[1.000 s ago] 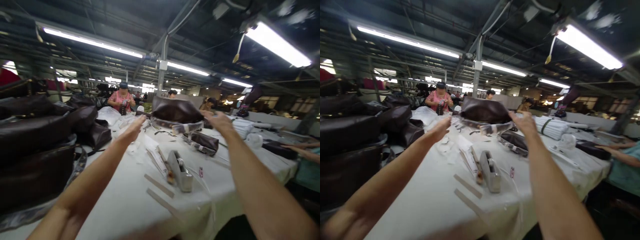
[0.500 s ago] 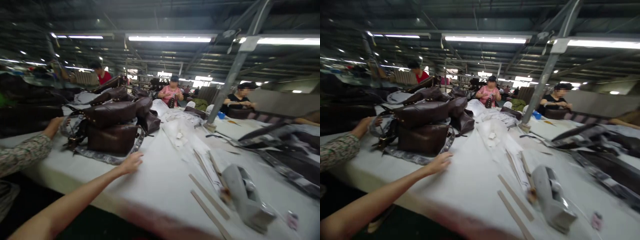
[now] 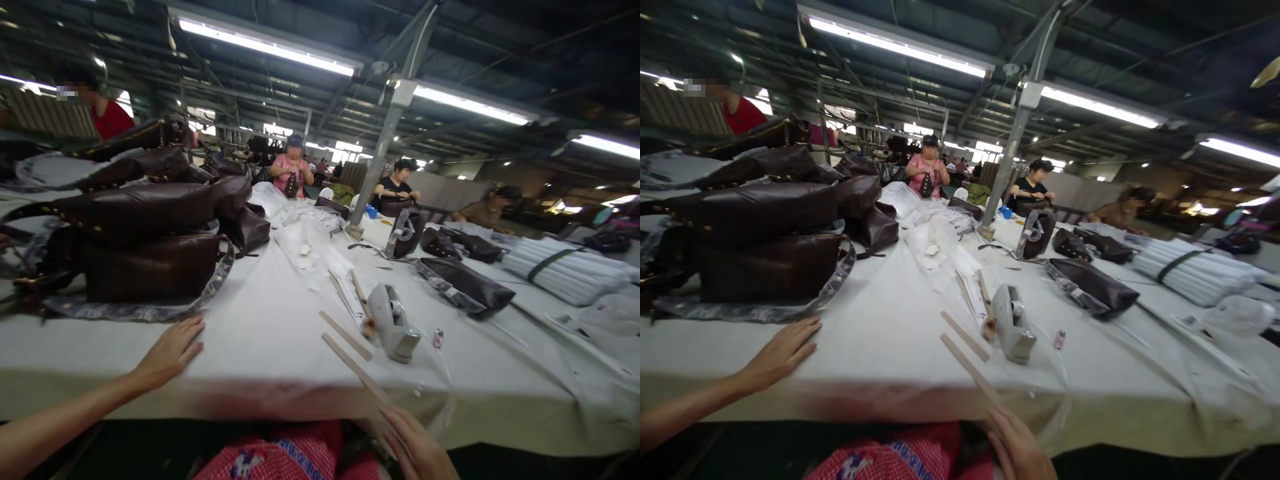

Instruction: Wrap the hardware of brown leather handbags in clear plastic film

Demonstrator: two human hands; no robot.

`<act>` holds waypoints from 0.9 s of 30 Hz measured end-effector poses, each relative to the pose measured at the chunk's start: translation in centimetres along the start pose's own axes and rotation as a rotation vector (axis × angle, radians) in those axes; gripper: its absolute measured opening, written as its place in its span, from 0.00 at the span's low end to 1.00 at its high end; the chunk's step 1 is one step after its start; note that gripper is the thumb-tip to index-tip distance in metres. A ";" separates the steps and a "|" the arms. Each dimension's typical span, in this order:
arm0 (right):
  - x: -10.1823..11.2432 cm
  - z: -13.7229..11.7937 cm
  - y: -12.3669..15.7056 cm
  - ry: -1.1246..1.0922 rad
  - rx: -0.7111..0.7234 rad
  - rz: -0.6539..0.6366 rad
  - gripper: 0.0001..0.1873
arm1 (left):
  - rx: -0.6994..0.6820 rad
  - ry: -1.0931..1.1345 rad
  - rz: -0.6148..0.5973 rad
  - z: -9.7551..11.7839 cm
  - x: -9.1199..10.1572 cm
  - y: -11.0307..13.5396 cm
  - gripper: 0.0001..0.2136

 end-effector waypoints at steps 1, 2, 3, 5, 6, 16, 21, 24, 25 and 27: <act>0.2 0.4 -0.9 0.077 0.074 0.034 0.21 | 0.037 -0.006 -0.003 0.2 0.0 0.0 0.25; 0.2 0.8 -1.8 0.151 0.132 0.065 0.24 | 0.065 -0.014 -0.006 0.4 -0.1 -0.1 0.26; 0.0 1.1 -2.6 0.209 0.170 0.085 0.26 | 0.082 -0.023 -0.007 0.6 0.0 -0.1 0.26; -1.1 1.4 -4.1 0.268 0.217 0.057 0.30 | 0.088 -0.040 -0.004 1.0 0.1 -0.1 0.26; -1.9 1.4 -4.7 0.274 0.230 0.019 0.31 | 0.084 -0.047 -0.001 1.0 0.1 -0.2 0.26; -8.0 2.2 -11.8 0.107 0.201 -0.039 0.40 | 0.054 -0.162 0.007 -0.7 -0.8 1.0 0.23; -10.7 3.4 -11.3 0.034 0.244 0.005 0.39 | 0.095 -0.143 -0.146 0.8 0.6 1.1 0.23; -10.8 3.3 -10.8 -0.041 0.222 -0.031 0.40 | 0.157 -0.096 -0.252 2.1 1.7 0.4 0.23; -10.4 3.1 -10.8 -0.067 0.220 -0.064 0.40 | 0.172 -0.076 -0.281 2.6 2.1 0.0 0.23; -9.1 2.7 -11.0 -0.109 0.190 -0.145 0.40 | 0.211 -0.034 -0.345 3.7 3.0 -0.8 0.23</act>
Point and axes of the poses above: each hand's wrist, its own y-axis away from the middle knuckle, its own x-axis out of the back of the hand, z = x × y, the point moved 2 cm from there along -y, towards the middle knuckle, and after that the axes turned 7 degrees about -y, right-handed, at the moved point
